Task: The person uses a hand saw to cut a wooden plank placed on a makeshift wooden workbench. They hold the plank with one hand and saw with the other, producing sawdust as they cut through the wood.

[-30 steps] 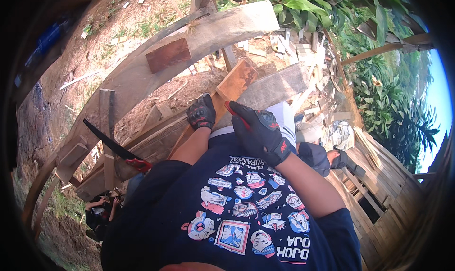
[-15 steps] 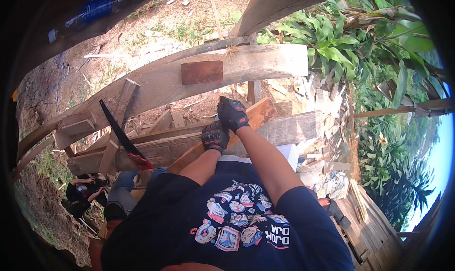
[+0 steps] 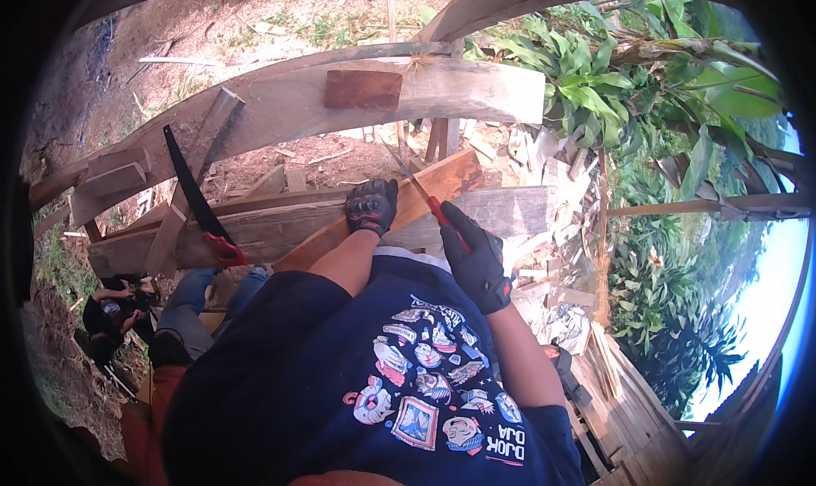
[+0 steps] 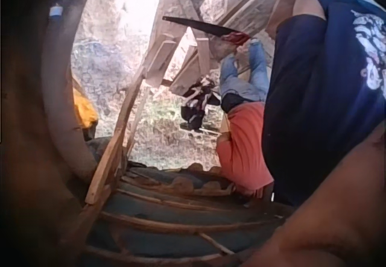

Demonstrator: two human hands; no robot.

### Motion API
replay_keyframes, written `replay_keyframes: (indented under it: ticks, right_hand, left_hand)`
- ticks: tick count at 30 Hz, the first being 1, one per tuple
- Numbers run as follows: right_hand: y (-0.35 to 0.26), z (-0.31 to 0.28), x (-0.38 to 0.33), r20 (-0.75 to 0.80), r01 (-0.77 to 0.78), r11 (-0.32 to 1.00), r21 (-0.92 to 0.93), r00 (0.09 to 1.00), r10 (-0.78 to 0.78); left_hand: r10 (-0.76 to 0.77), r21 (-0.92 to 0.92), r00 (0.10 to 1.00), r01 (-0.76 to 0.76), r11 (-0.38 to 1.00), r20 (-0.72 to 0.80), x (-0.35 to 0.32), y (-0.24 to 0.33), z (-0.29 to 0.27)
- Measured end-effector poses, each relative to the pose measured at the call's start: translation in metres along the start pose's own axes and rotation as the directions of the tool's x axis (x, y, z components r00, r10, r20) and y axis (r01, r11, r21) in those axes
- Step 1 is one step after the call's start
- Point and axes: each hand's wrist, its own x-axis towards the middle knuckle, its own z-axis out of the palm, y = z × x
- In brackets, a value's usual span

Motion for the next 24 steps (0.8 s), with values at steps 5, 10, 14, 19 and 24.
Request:
replay_keyframes:
  ticks: [5,10,14,19,24]
  right_hand:
    - [-0.027,-0.034,-0.073,-0.054,-0.07,0.997,-0.021,0.996,0.068]
    - [-0.04,-0.068,-0.109,-0.025,-0.175,0.985,-0.009,0.984,0.175]
    - [-0.057,-0.084,-0.134,-0.023,-0.125,0.986,-0.113,0.992,0.123]
    - [-0.075,-0.094,-0.146,0.001,-0.231,0.968,-0.098,0.973,0.232]
    - [-0.077,-0.1,-0.13,0.011,-0.139,0.981,-0.138,0.99,0.142]
  left_hand:
    - [-0.023,0.021,0.999,0.022,1.0,0.049,-0.004,0.0,-0.008]
    - [-0.024,0.013,0.998,0.024,1.0,-0.057,-0.007,-0.005,0.001]
    - [0.024,0.003,1.0,-0.024,1.0,-0.011,-0.002,-0.001,-0.001]
    - [0.008,-0.008,1.0,-0.008,1.0,-0.028,-0.003,-0.004,0.006]
    - [-0.017,0.004,1.0,0.017,1.0,0.004,-0.002,-0.004,0.001]
